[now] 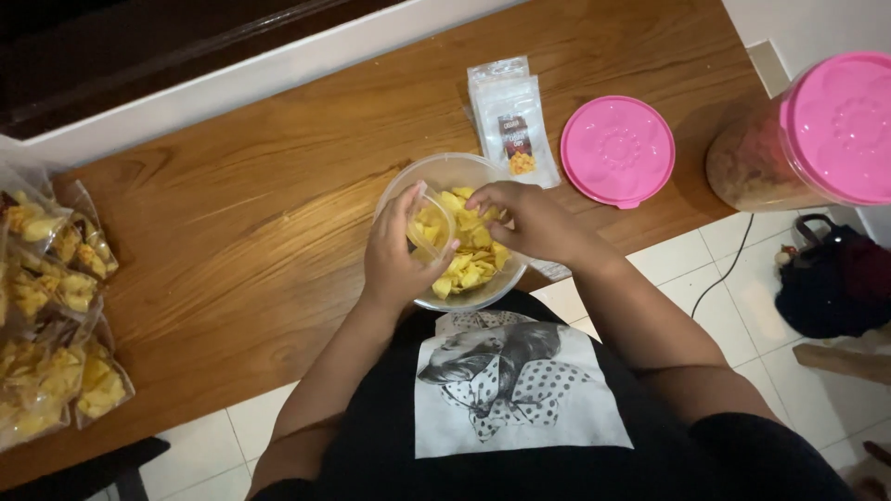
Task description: Manually packing cassava chips from a plastic bowl into small individual plastic bags on a wooden table.
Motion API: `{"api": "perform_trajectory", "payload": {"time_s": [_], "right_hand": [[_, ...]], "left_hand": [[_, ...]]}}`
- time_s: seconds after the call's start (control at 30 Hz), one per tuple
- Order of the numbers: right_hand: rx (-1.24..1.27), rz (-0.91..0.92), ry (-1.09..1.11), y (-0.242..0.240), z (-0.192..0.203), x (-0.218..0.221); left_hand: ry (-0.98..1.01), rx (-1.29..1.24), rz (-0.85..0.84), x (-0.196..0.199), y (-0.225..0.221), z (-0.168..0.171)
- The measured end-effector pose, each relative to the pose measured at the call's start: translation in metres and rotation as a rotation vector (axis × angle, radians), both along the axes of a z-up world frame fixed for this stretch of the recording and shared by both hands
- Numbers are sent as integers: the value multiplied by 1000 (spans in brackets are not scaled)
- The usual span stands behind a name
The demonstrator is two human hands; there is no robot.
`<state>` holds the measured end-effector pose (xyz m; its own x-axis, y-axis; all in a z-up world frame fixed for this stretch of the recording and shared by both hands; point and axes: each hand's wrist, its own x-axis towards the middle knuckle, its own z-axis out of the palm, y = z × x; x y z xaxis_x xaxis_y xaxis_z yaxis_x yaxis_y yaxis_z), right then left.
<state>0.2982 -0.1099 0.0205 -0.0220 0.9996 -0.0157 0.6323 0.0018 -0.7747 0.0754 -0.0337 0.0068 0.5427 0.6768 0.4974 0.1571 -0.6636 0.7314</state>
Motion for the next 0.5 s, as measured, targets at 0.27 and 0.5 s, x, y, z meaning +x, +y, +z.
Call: {"api": "perform_trajectory", "payload": {"time_s": [0.27, 0.5], "right_hand": [[-183, -189, 169, -1, 3, 14], [0, -185, 658, -11, 55, 13]], "left_hand": [[44, 51, -10, 1, 2, 5], [340, 1, 41, 15, -15, 6]]}}
